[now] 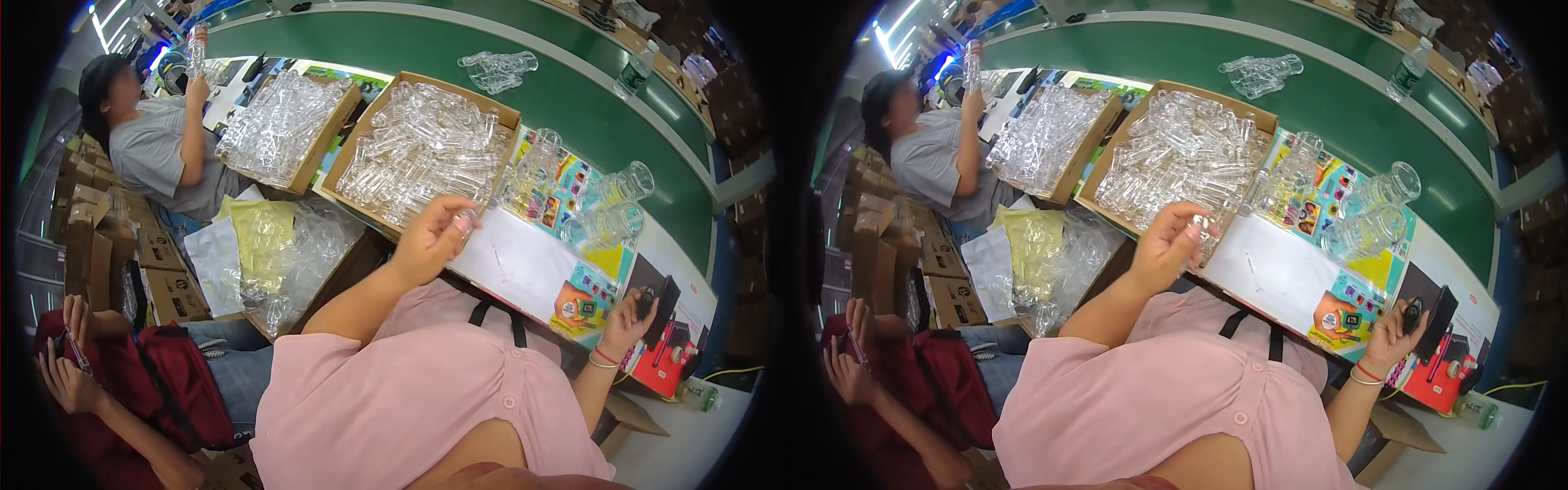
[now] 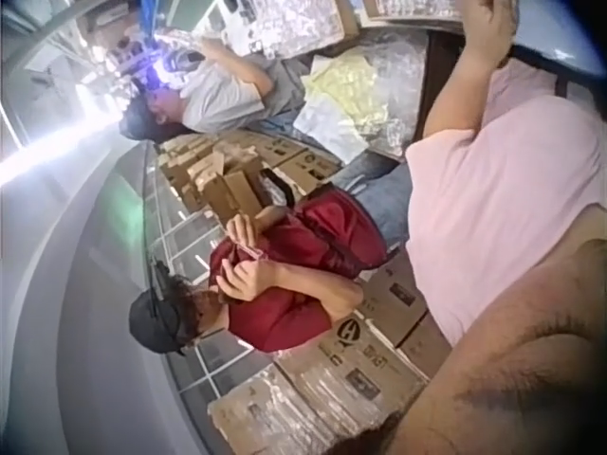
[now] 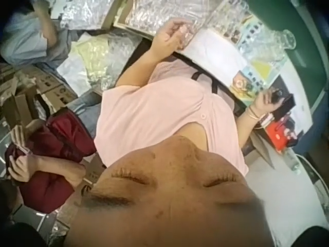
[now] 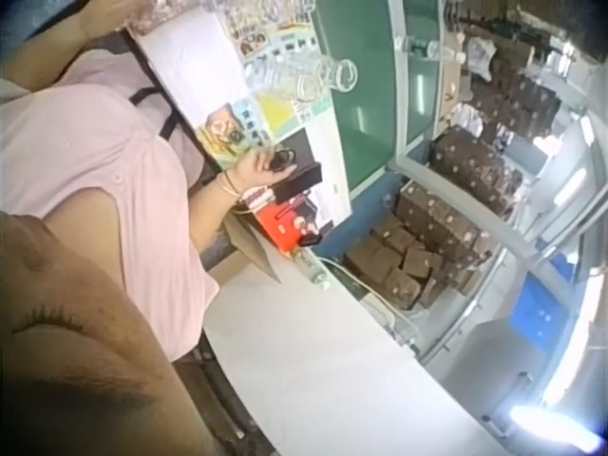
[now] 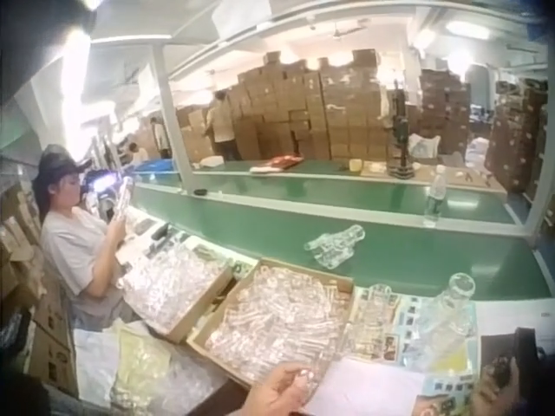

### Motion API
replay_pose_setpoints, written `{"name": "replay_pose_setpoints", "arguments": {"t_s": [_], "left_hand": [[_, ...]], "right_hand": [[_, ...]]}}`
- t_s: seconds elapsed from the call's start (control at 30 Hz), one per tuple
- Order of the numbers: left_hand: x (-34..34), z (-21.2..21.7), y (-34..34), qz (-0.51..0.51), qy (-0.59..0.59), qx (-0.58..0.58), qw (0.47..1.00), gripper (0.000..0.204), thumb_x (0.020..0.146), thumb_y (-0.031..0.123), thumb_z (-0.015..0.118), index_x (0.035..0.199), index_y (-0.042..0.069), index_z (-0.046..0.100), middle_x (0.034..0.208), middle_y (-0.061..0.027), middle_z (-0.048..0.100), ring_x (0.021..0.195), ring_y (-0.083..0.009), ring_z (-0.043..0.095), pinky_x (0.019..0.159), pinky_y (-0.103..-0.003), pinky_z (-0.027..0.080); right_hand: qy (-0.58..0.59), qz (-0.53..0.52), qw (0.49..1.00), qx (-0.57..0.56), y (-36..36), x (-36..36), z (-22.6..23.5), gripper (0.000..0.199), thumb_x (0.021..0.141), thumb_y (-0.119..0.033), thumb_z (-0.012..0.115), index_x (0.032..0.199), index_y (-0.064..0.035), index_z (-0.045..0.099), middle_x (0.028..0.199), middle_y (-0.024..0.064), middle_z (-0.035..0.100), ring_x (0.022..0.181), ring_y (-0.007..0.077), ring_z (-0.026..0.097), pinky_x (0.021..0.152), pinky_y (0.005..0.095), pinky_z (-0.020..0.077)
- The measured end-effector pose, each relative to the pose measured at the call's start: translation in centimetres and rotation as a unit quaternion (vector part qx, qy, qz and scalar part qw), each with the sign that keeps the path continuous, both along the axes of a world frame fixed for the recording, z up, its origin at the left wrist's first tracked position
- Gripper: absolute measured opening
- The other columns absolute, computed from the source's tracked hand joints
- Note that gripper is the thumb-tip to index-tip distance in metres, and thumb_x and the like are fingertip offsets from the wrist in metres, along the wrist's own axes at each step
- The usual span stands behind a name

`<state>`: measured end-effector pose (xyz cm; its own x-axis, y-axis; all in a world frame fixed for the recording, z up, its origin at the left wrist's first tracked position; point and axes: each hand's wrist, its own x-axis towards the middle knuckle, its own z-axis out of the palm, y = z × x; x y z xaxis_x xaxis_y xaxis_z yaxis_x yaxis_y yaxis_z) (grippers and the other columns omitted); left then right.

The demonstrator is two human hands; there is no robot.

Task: Inspecting glassware, cleaning with an air blower, and packing it into plastic bags and boxes.

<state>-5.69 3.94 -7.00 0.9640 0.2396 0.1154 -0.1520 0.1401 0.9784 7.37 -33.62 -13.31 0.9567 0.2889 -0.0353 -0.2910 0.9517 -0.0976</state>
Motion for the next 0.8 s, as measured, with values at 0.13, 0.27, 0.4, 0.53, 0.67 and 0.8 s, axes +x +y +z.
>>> {"name": "replay_pose_setpoints", "arguments": {"t_s": [0.13,0.27,0.4,0.53,0.67,0.8], "left_hand": [[0.7,-1.3,5.4,0.214,-0.021,0.216,0.953,0.021,0.089,0.009,0.049,0.109,0.004,0.048,0.092,-0.0067,0.06,0.067,-0.005,0.05,0.057,-0.018,0.042],[0.6,-3.0,9.7,0.274,-0.019,0.32,0.907,0.023,0.088,0.009,0.05,0.11,0.002,0.048,0.096,-0.0077,0.059,0.071,-0.0063,0.052,0.062,-0.019,0.044],[0.6,-3.3,10.3,0.308,-0.025,0.268,0.913,0.024,0.087,0.011,0.053,0.108,0.002,0.05,0.094,-0.0085,0.06,0.069,-0.0089,0.054,0.063,-0.022,0.045],[0.9,-3.1,10.2,0.293,-0.013,0.244,0.924,0.025,0.089,0.01,0.05,0.112,0.0,0.045,0.106,-0.0113,0.058,0.078,-0.0094,0.055,0.067,-0.022,0.046],[1.5,-2.7,9.9,0.284,-0.013,0.236,0.929,0.026,0.089,0.011,0.049,0.113,0.0,0.045,0.104,-0.0123,0.059,0.08,-0.0107,0.056,0.067,-0.023,0.047],[2.0,-2.4,9.8,0.284,-0.016,0.302,0.91,0.024,0.088,0.012,0.051,0.11,0.002,0.05,0.098,-0.0088,0.061,0.078,-0.011,0.056,0.068,-0.024,0.046]], "right_hand": [[0.073,-0.046,0.996,-0.027,-0.1,-0.3,-0.7,0.034,0.087,-0.02,0.052,0.096,0.0128,0.047,0.074,0.0115,0.041,0.044,0.0082,0.034,0.031,0.0161,0.0269],[0.063,-0.039,0.997,-0.031,-0.2,-0.2,-0.9,0.034,0.086,-0.02,0.053,0.094,0.0127,0.047,0.071,0.0094,0.041,0.046,0.0078,0.035,0.031,0.0163,0.0267],[0.046,-0.05,0.997,-0.03,-0.2,0.1,-0.4,0.033,0.086,-0.02,0.053,0.093,0.0121,0.047,0.072,0.0093,0.04,0.046,0.0075,0.035,0.031,0.0162,0.0267],[0.039,-0.054,0.997,-0.032,-0.3,0.1,-0.3,0.032,0.086,-0.02,0.053,0.093,0.011,0.047,0.074,0.0097,0.041,0.046,0.0076,0.035,0.032,0.0161,0.027],[0.05,-0.06,0.996,-0.037,-0.2,0.0,-0.5,0.032,0.086,-0.02,0.053,0.093,0.0104,0.046,0.074,0.01,0.041,0.046,0.0082,0.035,0.032,0.0163,0.0274],[0.061,-0.064,0.995,-0.039,-0.4,-0.1,-0.6,0.03,0.086,-0.02,0.053,0.09,0.0092,0.045,0.074,0.0104,0.041,0.046,0.0089,0.035,0.032,0.0165,0.0279]]}}
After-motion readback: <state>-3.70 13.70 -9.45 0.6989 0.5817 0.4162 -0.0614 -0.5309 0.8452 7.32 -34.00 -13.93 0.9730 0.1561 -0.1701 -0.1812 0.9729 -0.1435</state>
